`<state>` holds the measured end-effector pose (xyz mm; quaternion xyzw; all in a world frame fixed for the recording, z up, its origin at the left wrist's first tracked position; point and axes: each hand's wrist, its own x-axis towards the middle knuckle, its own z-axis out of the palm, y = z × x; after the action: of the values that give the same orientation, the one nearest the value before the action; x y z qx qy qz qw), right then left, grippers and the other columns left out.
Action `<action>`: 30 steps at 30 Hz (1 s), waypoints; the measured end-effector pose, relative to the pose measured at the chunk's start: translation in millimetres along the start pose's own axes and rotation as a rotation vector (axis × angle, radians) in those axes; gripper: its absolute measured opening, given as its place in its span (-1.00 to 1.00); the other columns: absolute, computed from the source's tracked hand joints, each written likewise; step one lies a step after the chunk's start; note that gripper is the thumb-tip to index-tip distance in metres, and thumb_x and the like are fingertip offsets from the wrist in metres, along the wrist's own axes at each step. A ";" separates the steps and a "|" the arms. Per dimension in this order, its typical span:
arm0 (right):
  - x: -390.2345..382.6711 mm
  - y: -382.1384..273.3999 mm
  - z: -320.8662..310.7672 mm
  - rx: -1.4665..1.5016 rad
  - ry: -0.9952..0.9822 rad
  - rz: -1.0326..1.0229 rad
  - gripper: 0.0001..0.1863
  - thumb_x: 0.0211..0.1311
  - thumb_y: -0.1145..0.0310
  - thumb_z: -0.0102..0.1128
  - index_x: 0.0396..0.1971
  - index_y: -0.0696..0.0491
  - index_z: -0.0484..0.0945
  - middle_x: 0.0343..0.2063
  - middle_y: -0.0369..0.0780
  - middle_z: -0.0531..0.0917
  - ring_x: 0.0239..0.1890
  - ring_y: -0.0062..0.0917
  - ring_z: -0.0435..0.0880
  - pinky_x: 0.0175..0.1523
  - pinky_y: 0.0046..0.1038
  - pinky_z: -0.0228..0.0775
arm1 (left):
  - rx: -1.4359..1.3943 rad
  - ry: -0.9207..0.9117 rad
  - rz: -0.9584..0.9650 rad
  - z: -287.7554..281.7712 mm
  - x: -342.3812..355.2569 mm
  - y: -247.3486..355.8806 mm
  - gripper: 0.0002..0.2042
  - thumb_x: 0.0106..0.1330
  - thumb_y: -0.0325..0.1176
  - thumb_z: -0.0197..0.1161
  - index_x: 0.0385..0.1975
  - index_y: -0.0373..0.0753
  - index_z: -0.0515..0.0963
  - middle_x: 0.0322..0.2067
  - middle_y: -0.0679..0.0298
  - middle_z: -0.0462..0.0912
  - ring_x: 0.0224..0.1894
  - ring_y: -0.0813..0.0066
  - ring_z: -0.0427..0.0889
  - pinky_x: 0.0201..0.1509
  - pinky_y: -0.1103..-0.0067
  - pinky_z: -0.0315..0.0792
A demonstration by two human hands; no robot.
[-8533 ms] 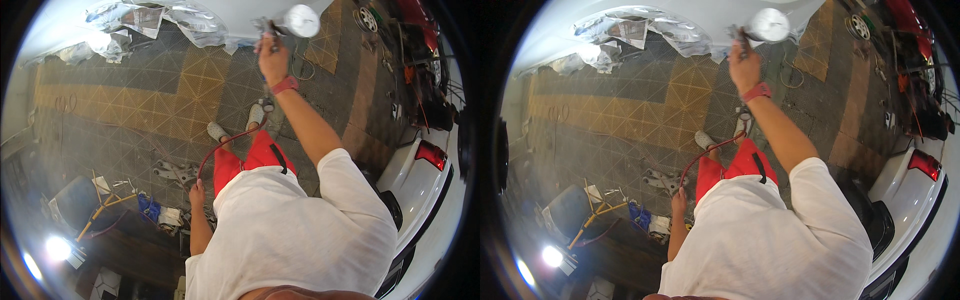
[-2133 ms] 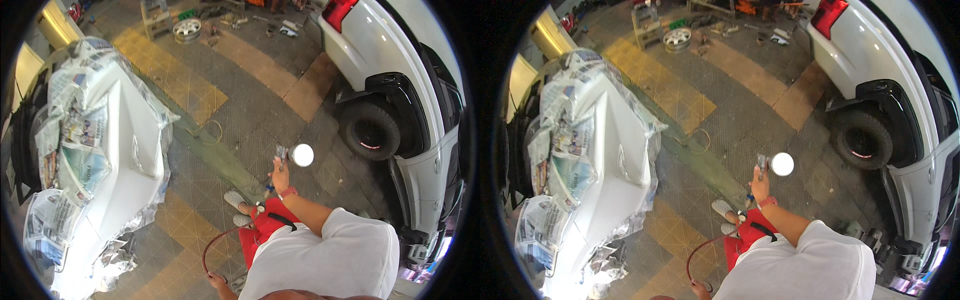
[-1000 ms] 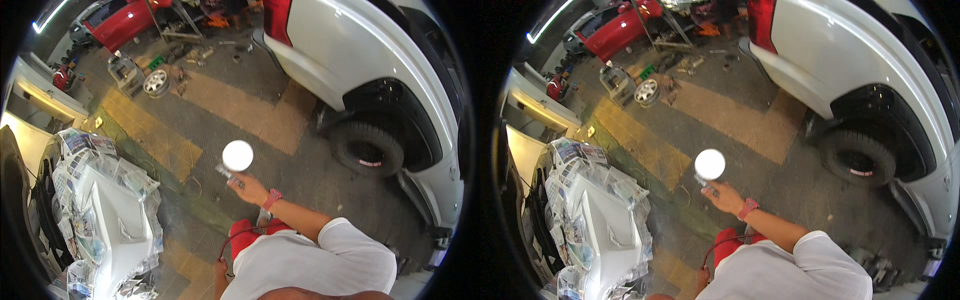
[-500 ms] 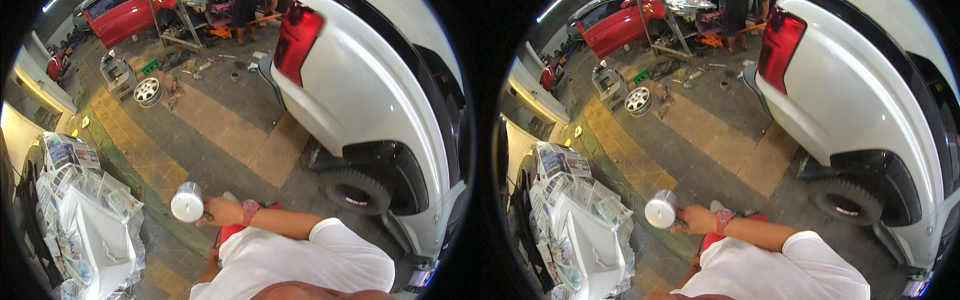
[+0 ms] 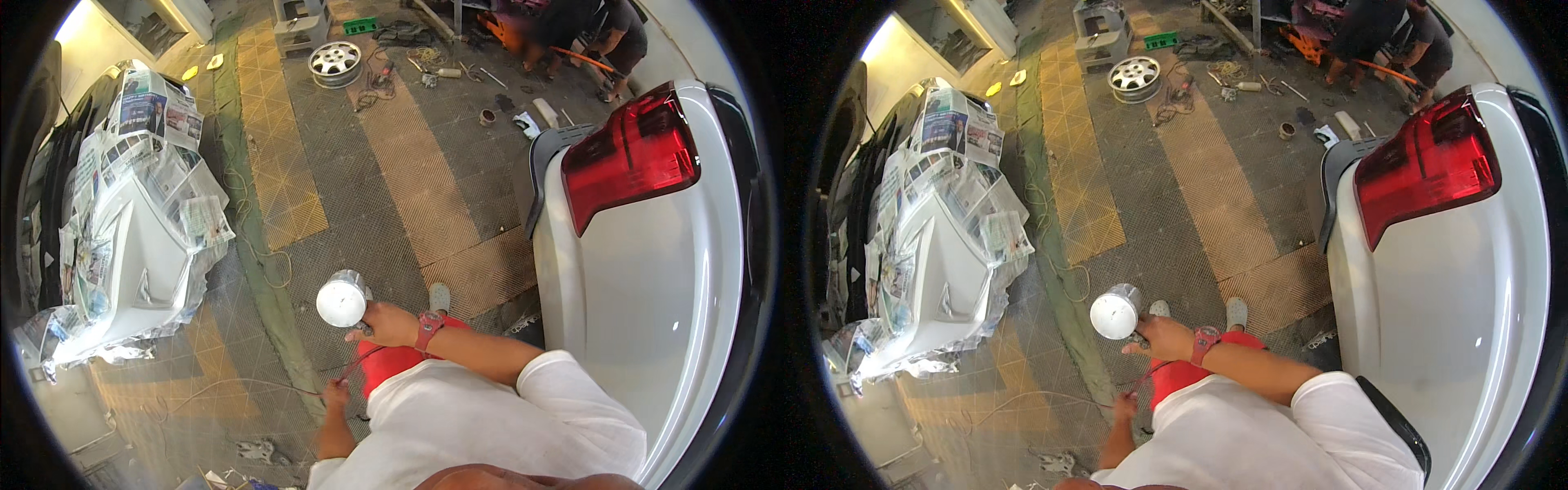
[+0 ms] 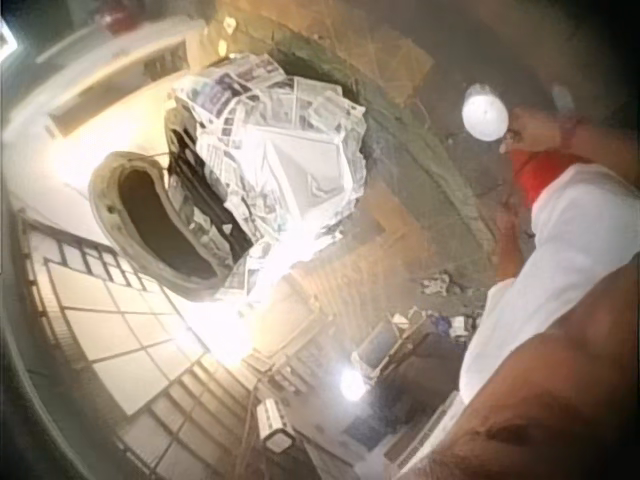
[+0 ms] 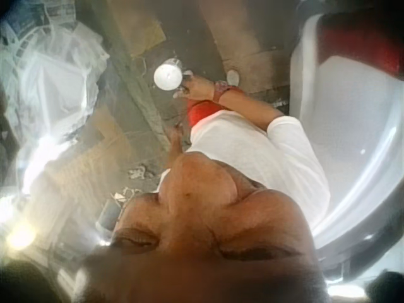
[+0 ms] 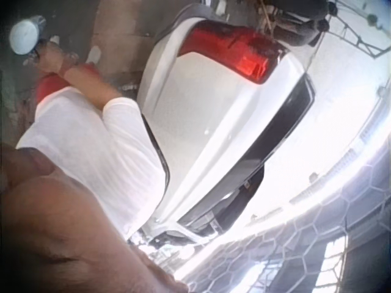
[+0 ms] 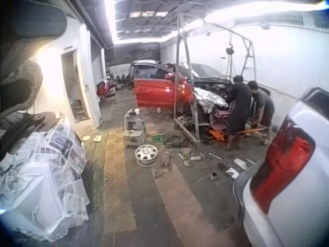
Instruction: The person uses a spray gun to apply white paint to the side and rear of a white car. The vehicle is partially masked with newspaper and plastic sheeting. The person moves around the car, spraying the door, rear quarter panel, and bumper area in smooth, overlapping strokes.
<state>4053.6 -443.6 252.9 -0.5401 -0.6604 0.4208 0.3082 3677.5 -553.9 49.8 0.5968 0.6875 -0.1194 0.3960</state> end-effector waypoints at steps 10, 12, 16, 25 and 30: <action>-46.1 32.7 -63.2 -0.075 -0.188 -0.096 -0.16 0.37 -0.38 0.03 0.15 0.17 0.56 -0.17 0.12 0.66 -0.07 0.05 0.68 0.04 -0.05 0.54 | -0.167 0.202 -0.199 176.4 -71.6 101.0 -0.62 0.34 -0.11 0.34 -0.18 -0.40 0.67 -0.23 -0.09 0.75 -0.13 -0.05 0.75 -0.03 0.15 0.55; -55.5 44.1 -58.5 -0.092 -0.225 -0.111 -0.15 0.37 -0.39 0.01 0.19 0.17 0.54 -0.21 0.13 0.66 -0.09 0.05 0.68 0.02 -0.04 0.55 | -0.278 0.136 -0.203 165.1 -86.7 109.5 -0.57 0.33 -0.08 0.34 -0.16 -0.44 0.65 -0.18 -0.18 0.72 -0.07 -0.16 0.71 0.04 0.12 0.53; -65.0 50.0 -53.8 -0.089 -0.323 -0.116 -0.18 0.38 -0.36 0.04 0.18 0.17 0.53 -0.14 0.11 0.65 -0.07 0.06 0.67 0.05 -0.04 0.52 | -0.280 0.126 -0.246 186.4 -88.5 81.4 -0.54 0.32 -0.06 0.35 -0.16 -0.47 0.65 -0.15 -0.23 0.71 -0.04 -0.21 0.70 0.06 0.10 0.52; -62.8 10.2 -82.6 -0.067 -0.337 -0.169 -0.19 0.34 -0.35 0.11 0.12 0.19 0.56 -0.10 0.09 0.66 -0.10 0.06 0.67 0.03 -0.02 0.53 | -0.122 0.187 -0.267 197.4 -108.1 131.0 -0.51 0.37 -0.01 0.29 -0.11 -0.44 0.67 -0.17 -0.20 0.73 -0.02 -0.14 0.72 0.12 0.12 0.51; -36.9 -8.0 -128.2 -0.080 -0.184 -0.045 -0.37 0.31 -0.17 0.23 -0.03 0.17 0.64 -0.12 0.10 0.72 -0.08 0.10 0.69 0.03 -0.05 0.56 | -0.066 -0.023 -0.188 148.3 -48.9 130.6 -0.42 0.40 0.21 0.09 0.03 -0.19 0.71 -0.03 -0.13 0.72 0.08 -0.14 0.69 0.15 0.11 0.51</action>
<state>4168.8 -451.4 320.2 -0.4962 -0.7142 0.4349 0.2337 3855.4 -650.0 26.2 0.5149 0.7394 -0.1404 0.4104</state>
